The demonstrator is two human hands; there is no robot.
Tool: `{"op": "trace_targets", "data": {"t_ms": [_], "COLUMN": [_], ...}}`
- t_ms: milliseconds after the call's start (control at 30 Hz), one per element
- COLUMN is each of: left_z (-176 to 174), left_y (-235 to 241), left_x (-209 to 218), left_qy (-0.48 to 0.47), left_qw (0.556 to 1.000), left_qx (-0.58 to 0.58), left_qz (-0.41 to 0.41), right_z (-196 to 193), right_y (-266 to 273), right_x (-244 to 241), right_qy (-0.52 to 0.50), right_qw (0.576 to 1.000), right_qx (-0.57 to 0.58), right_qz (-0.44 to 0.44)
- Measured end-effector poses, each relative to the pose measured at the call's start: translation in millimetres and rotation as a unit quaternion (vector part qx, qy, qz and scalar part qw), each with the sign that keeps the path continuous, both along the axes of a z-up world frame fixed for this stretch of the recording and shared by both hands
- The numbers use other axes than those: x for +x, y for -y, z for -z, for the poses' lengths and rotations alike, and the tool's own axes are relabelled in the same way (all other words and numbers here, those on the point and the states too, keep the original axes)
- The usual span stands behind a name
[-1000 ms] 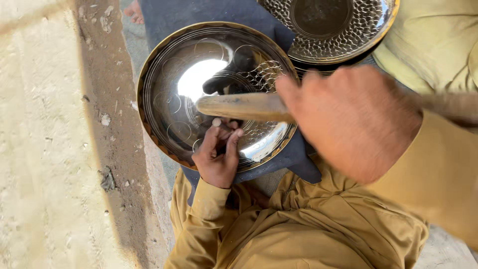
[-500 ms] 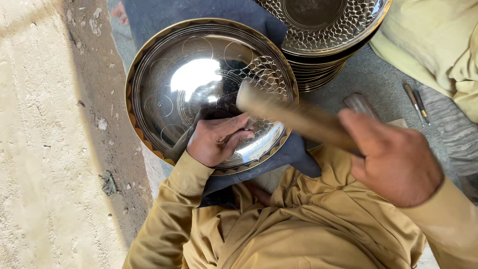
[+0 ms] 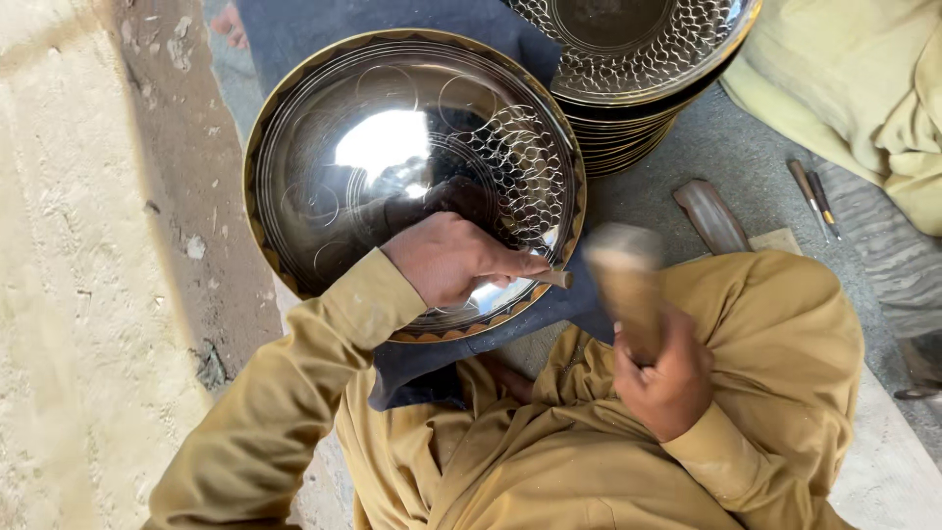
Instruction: The person uses a wooden mallet and a small metal punch to hammer a decorative dimpled pattern into the interior surface of a brass bowl. They work systematically across the bowl's surface, creating a textured finish.
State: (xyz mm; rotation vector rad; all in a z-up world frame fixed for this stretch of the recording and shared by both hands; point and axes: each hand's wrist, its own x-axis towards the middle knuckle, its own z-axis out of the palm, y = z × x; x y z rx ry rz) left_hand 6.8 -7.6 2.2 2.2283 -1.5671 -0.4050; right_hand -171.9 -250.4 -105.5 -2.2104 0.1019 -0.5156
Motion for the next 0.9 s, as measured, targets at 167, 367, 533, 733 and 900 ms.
{"op": "trace_targets", "data": {"t_ms": [167,367,533,733,900], "left_z": [1,12,25,43,52], "left_y": [-12,-21,-23,-7,5], "left_x": [-12,-32,-54,-86,-99], "left_qy": [-0.029,0.032,0.016,-0.025,-0.023], "left_qw": [0.992,0.974,0.933,0.833,0.758], "left_qx": [-0.075,-0.134,-0.223,-0.345,-0.371], "left_qz": [-0.099,-0.18,-0.282,-0.433,-0.536], "right_z": [-16,-80,-121,-174,-206], "right_y": [18,35,49,31,0], "right_x": [16,49,82,118,132], "right_qy": [-0.087,-0.161,-0.072,-0.081,-0.04], "right_qw": [0.994,0.985,0.959,0.902,0.848], "right_qx": [0.058,-0.011,-0.184,-0.303,-0.418], "right_qz": [-0.01,-0.065,-0.203,-0.296,-0.322]}}
